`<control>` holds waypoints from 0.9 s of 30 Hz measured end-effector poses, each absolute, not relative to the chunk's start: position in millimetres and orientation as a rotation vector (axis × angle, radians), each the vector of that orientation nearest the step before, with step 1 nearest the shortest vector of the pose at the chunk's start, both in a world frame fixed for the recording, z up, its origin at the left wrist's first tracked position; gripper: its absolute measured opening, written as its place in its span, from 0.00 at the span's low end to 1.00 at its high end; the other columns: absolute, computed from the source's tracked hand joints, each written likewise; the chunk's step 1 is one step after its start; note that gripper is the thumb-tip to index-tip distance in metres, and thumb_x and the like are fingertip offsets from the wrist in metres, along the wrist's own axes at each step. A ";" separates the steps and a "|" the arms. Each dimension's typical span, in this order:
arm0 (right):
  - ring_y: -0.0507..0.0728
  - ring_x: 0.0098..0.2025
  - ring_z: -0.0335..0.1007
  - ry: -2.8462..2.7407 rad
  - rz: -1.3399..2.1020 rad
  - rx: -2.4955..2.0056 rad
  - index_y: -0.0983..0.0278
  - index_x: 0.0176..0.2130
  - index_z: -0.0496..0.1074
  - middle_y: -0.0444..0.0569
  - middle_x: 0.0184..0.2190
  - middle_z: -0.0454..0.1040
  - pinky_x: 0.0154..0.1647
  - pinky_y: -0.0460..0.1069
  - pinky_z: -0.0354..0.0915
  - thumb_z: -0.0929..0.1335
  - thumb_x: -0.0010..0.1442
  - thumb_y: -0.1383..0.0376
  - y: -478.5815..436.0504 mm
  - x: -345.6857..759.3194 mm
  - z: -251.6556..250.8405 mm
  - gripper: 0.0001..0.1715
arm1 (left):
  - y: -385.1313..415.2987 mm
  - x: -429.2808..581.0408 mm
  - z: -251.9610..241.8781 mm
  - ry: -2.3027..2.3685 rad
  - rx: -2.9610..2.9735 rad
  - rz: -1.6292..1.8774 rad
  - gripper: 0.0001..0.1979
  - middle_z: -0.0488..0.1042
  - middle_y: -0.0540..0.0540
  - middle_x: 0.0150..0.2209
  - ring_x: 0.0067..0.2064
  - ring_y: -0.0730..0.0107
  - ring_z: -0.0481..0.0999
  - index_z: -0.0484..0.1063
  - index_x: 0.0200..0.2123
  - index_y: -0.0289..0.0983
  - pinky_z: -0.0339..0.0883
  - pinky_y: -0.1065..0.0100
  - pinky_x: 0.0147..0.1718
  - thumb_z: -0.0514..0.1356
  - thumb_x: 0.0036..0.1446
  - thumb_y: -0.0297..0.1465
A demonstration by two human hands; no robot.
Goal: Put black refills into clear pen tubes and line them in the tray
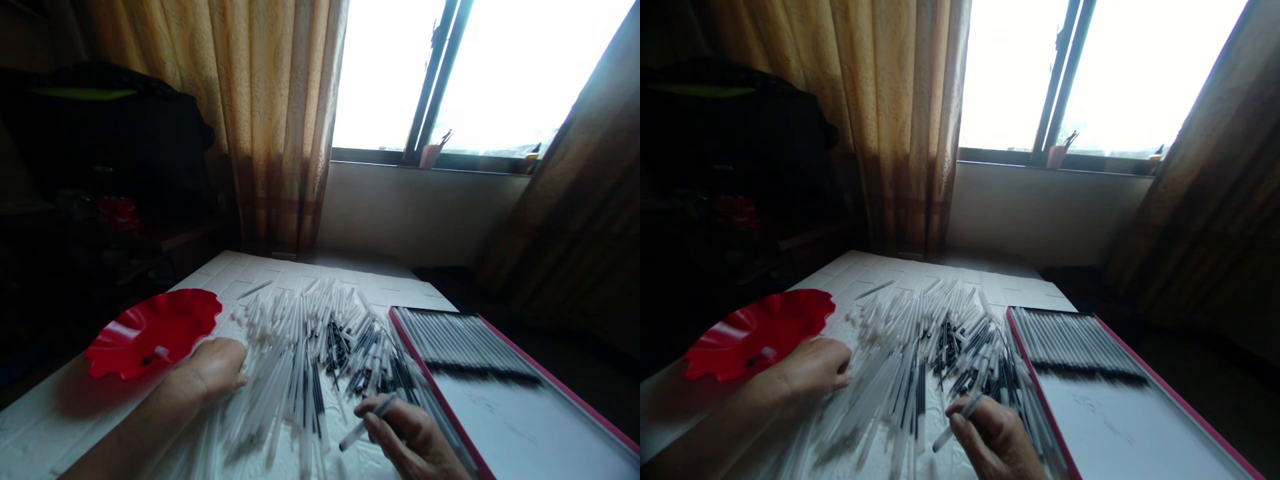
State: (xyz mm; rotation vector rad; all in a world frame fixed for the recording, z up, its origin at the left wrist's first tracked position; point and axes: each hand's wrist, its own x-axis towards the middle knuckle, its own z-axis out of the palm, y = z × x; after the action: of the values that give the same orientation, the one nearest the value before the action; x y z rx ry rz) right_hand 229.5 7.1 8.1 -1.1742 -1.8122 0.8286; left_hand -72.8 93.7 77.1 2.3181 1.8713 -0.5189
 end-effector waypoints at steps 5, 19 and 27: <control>0.57 0.36 0.75 -1.930 0.676 -1.101 0.62 0.37 0.75 0.51 0.35 0.77 0.39 0.47 0.69 0.62 0.69 0.54 8.3 228.9 15.3 0.19 | 95.7 -78.1 84.0 1.826 2.342 -0.411 0.08 0.80 0.42 0.40 0.45 0.53 0.79 0.77 0.36 0.37 0.68 0.58 0.41 0.57 0.61 0.31; 0.58 0.27 0.74 -1.857 0.638 -1.225 0.63 0.56 0.71 0.48 0.22 0.73 0.32 0.49 0.71 0.54 0.69 0.45 2.8 218.6 5.4 0.35 | 66.8 -46.8 99.3 1.133 2.329 0.247 0.09 0.77 0.49 0.36 0.38 0.65 0.76 0.71 0.38 0.40 0.64 0.70 0.37 0.51 0.63 0.33; 0.56 0.31 0.77 -2.135 0.537 -1.139 0.63 0.45 0.76 0.52 0.32 0.80 0.32 0.45 0.69 0.59 0.68 0.58 5.8 218.9 13.7 0.20 | 62.7 -22.7 80.2 0.982 2.060 0.333 0.15 0.64 0.55 0.25 0.24 0.73 0.65 0.72 0.37 0.38 0.60 0.73 0.25 0.49 0.65 0.39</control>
State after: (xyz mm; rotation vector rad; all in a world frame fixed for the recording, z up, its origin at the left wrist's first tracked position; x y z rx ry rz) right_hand 218.9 5.8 13.7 -1.1392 -2.1345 0.5370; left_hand -22.7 62.7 80.2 2.0601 0.9821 0.3326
